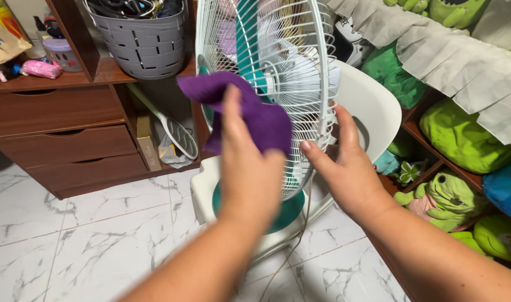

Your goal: The person reassembles a standing electric fan by securing the blade hub, attaching the front wire cage, and wiping the exterior with a purple cloth. The person uses both hands to align and fasten the components, then cleans the fan's surface.

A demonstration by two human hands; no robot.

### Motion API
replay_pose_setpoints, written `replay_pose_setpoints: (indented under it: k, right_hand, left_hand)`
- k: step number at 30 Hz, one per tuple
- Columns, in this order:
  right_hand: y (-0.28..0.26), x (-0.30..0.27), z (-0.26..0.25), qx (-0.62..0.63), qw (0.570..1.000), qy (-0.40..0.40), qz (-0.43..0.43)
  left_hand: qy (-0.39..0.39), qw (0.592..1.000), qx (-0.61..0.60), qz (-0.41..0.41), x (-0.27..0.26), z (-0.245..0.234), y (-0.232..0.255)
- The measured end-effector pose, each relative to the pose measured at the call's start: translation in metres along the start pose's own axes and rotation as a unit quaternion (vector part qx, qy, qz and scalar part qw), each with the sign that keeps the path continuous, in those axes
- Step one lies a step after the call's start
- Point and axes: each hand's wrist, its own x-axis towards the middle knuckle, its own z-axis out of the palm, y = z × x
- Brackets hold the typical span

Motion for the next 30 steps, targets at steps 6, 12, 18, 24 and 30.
replay_pose_setpoints:
  k: [6, 12, 18, 24, 30]
  right_hand:
    - [0.006, -0.005, -0.008, 0.092, 0.987, -0.014, 0.129]
    - [-0.002, -0.002, -0.001, 0.054, 0.991, -0.023, 0.117]
    - [-0.023, -0.017, 0.009, 0.036, 0.988, -0.01, 0.15]
    - [-0.027, -0.017, 0.006, 0.051, 0.992, -0.006, 0.112]
    - [-0.013, -0.025, -0.007, 0.16, 0.978, 0.017, 0.133]
  left_hand:
    - [-0.082, 0.995, 0.021, 0.049, -0.039, 0.016, -0.013]
    - [0.028, 0.999, 0.01, -0.043, 0.048, 0.021, -0.06]
    - [0.022, 0.914, -0.155, -0.374, 0.078, -0.006, -0.066]
    - [-0.013, 0.889, -0.199, -0.413, 0.095, -0.025, -0.063]
    - [-0.033, 0.968, -0.058, -0.243, 0.07, -0.019, -0.081]
